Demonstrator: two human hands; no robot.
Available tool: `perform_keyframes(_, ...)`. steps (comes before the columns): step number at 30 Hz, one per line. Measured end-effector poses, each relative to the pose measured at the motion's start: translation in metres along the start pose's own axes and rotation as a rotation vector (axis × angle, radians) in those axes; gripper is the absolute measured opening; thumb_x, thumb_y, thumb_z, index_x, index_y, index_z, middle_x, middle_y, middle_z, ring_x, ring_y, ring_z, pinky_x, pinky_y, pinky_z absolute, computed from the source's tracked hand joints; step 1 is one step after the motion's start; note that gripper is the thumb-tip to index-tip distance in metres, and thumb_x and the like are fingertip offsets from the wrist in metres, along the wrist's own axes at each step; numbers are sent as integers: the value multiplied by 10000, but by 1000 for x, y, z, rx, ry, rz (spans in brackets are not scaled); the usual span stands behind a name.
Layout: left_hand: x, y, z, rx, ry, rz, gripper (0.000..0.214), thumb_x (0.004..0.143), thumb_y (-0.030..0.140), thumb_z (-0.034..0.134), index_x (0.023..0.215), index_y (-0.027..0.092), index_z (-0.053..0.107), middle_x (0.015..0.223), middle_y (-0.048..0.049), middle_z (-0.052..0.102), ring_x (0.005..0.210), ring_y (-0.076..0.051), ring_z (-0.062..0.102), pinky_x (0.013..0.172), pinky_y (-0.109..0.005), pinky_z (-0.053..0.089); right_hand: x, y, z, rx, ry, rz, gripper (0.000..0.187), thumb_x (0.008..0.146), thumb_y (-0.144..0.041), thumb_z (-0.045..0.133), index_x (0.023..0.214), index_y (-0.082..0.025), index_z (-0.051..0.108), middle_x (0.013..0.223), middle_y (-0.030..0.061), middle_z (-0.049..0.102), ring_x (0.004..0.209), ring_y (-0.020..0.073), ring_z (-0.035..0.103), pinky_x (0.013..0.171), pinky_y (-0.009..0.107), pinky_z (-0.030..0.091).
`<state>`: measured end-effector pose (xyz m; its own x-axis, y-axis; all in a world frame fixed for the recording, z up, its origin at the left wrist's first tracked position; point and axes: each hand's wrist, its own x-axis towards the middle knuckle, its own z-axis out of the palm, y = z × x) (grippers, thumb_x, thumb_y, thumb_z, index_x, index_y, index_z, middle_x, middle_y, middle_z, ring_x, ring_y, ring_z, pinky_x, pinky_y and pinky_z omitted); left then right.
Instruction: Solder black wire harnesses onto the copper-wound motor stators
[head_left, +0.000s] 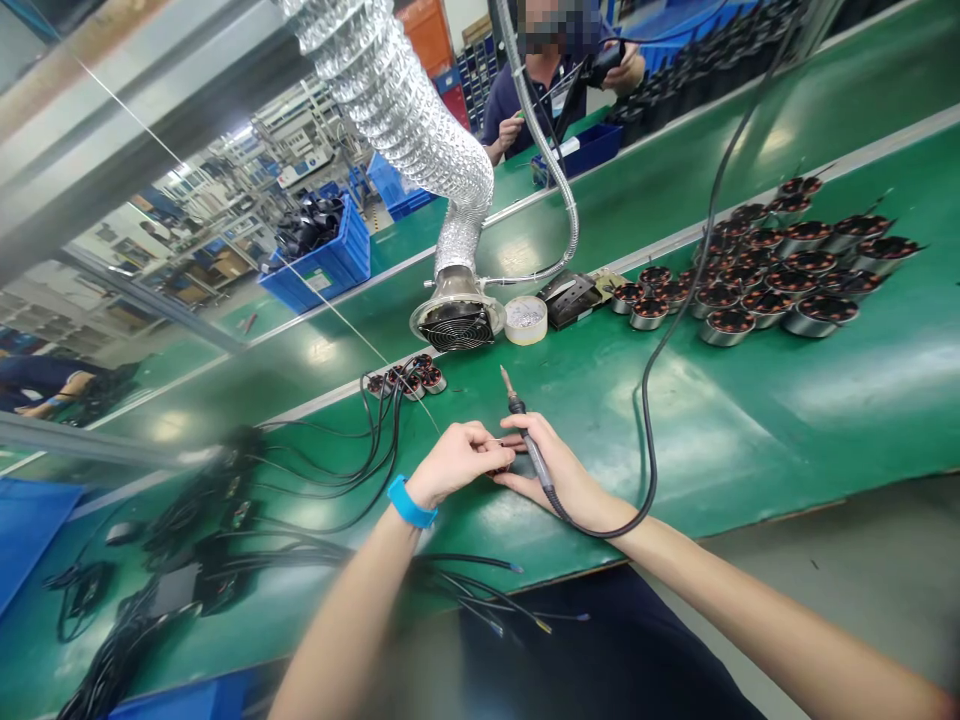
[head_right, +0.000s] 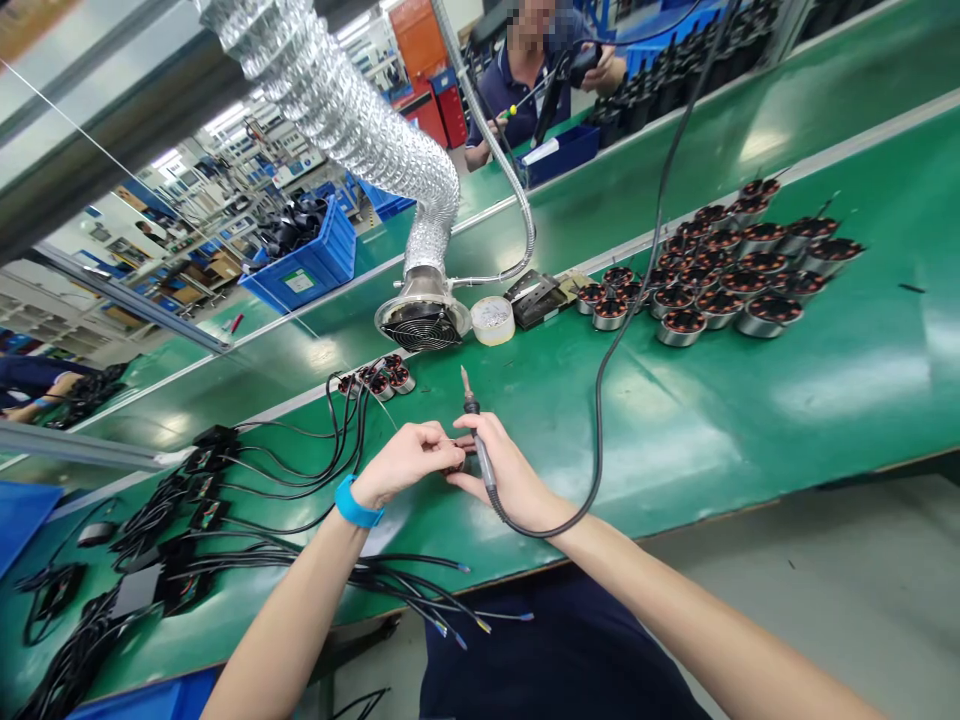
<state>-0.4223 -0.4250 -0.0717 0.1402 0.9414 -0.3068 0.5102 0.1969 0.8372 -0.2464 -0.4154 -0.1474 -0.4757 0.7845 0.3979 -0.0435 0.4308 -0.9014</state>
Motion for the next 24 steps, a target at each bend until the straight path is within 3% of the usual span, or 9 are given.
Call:
perform_keyframes(4, 1, -8, -4, -177, -105, -9, 217, 690, 348, 793, 699, 136, 747, 788, -9, 572, 735, -134, 566, 752, -282, 443, -1, 2, 1, 40, -7, -3, 558, 849, -236, 718, 1305, -307, 404, 1180, 50, 469, 1059, 203, 648, 965, 408, 571)
perform_keyframes(6, 1, -11, -3, -219, -91, -9, 241, 656, 364, 825, 720, 140, 766, 792, -14, 578, 746, -141, 578, 762, -287, 457, -1, 2, 1, 45, -8, 3, 549, 850, -248, 719, 1301, -307, 410, 1180, 51, 474, 1057, 207, 648, 960, 415, 577)
perform_keyframes(9, -1, -12, -7, -164, -66, 8, 257, 668, 393, 827, 731, 149, 777, 768, -16, 606, 725, -138, 581, 730, -275, 466, -1, 2, 1, 46, -9, 10, 547, 851, -250, 719, 1300, -305, 411, 1182, 54, 473, 1063, 211, 647, 962, 426, 577)
perform_keyframes(11, 0, -11, -17, -78, -89, 17, 280, 750, 430, 769, 764, 151, 782, 763, -25, 653, 724, -145, 604, 729, -271, 481, -2, 2, 1, 51, -7, 19, 556, 849, -241, 719, 1305, -303, 407, 1192, 58, 467, 1062, 211, 649, 969, 431, 572)
perform_keyframes(13, 7, -12, -30, 93, -10, 35, 319, 865, 447, 657, 847, 154, 782, 801, -40, 704, 767, -161, 645, 759, -270, 506, -2, 2, 2, 49, 1, 27, 563, 847, -233, 720, 1309, -302, 407, 1207, 64, 464, 1062, 214, 648, 970, 440, 569)
perform_keyframes(15, 21, -17, -40, 373, 195, 65, 307, 944, 388, 562, 964, 160, 767, 909, -58, 730, 875, -180, 674, 828, -275, 519, -2, 2, 3, 34, 7, 23, 566, 847, -231, 720, 1313, -301, 407, 1222, 73, 464, 1067, 222, 643, 967, 455, 567)
perform_keyframes(18, 48, -28, -43, 697, 421, 76, 244, 949, 213, 533, 1090, 155, 724, 1111, -107, 684, 1041, -220, 661, 947, -320, 494, -3, 1, 2, -11, -1, 6, 571, 847, -230, 717, 1321, -301, 407, 1227, 79, 468, 1076, 230, 635, 971, 467, 558)
perform_keyframes(24, 78, -39, -31, 841, 455, 37, 232, 941, 120, 471, 972, 88, 698, 1102, -188, 621, 968, -289, 692, 876, -414, 518, -3, -1, 1, -80, -11, -16, 577, 850, -226, 707, 1331, -308, 399, 1218, 83, 467, 1070, 232, 635, 972, 453, 550)
